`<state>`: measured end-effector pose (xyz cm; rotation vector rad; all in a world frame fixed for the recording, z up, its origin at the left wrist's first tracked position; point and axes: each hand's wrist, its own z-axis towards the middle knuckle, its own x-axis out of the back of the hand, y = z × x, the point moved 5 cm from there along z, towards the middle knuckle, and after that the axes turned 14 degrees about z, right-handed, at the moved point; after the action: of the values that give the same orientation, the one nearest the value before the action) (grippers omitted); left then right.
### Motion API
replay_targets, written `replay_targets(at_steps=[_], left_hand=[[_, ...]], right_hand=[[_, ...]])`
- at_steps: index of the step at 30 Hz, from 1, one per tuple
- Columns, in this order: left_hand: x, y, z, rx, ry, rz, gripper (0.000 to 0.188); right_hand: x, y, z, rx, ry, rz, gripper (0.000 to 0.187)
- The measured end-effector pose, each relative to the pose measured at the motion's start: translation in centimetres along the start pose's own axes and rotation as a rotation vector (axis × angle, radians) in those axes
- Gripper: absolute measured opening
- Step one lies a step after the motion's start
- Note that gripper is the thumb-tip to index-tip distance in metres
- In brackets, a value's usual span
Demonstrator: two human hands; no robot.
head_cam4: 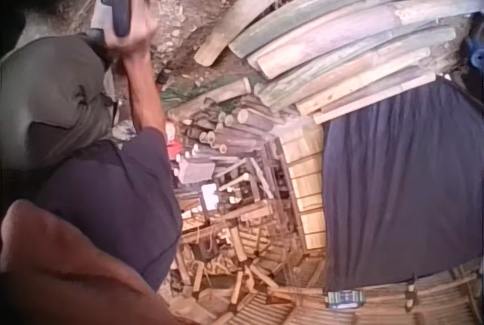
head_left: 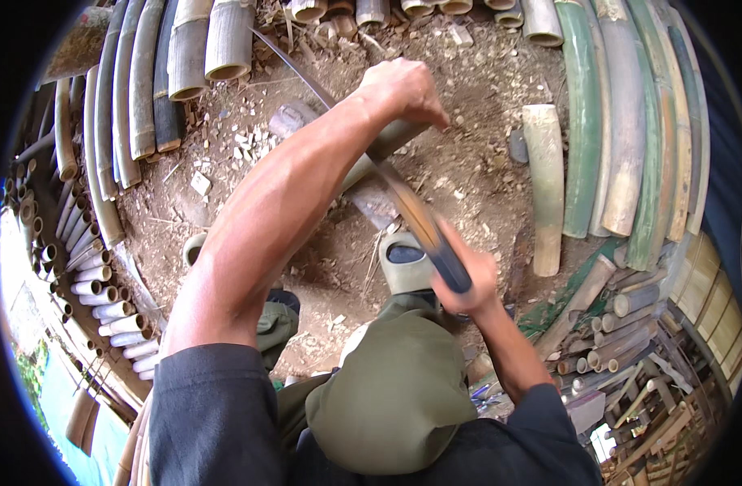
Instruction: The person measures segments of bamboo using a tape measure and marks them before cutting the bamboo poles with a hand saw.
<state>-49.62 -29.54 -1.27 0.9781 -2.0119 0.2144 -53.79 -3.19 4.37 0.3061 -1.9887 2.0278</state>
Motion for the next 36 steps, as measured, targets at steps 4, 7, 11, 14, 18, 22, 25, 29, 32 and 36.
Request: replay_targets(at_steps=[4,7,11,14,18,22,25,29,32,36], left_hand=[[-0.2,-1.5,-1.1,0.005,0.036,-0.043,0.048],[-0.2,-0.8,0.2,0.054,-0.02,-0.054,0.051],[-0.6,0.0,0.6,-0.013,0.047,-0.047,0.046],[-0.6,-2.2,-0.2,0.029,0.005,-0.036,0.045],[-0.7,-1.6,-0.3,0.061,-0.048,-0.07,0.045],[0.0,-0.2,0.8,0.03,0.064,-0.069,0.052],[-0.8,-2.0,-0.1,0.033,0.019,-0.041,0.048],[-1.1,-1.4,-0.5,0.061,-0.02,-0.019,0.046],[0.0,-0.2,0.4,-0.001,0.075,-0.014,0.05],[-0.4,-0.6,0.5,0.052,-0.039,0.005,0.05]], right_hand=[[5.7,-2.9,-12.4,-0.047,-0.084,-0.068,0.078],[2.2,1.1,-4.4,0.089,-0.017,-0.031,0.071],[-0.9,1.8,1.2,0.056,0.013,0.05,0.073],[5.8,-0.8,-11.8,-0.017,-0.07,-0.044,0.072],[4.1,1.4,-8.4,0.087,-0.097,-0.052,0.067],[-1.5,3.0,2.4,0.085,0.091,0.16,0.068],[3.0,1.5,-8.4,-0.098,-0.079,-0.044,0.074],[6.3,1.6,-16.0,-0.068,-0.128,0.023,0.072],[0.0,3.0,-1.0,0.098,0.018,0.0,0.067],[-0.3,2.3,-0.8,0.051,0.005,0.012,0.066]])
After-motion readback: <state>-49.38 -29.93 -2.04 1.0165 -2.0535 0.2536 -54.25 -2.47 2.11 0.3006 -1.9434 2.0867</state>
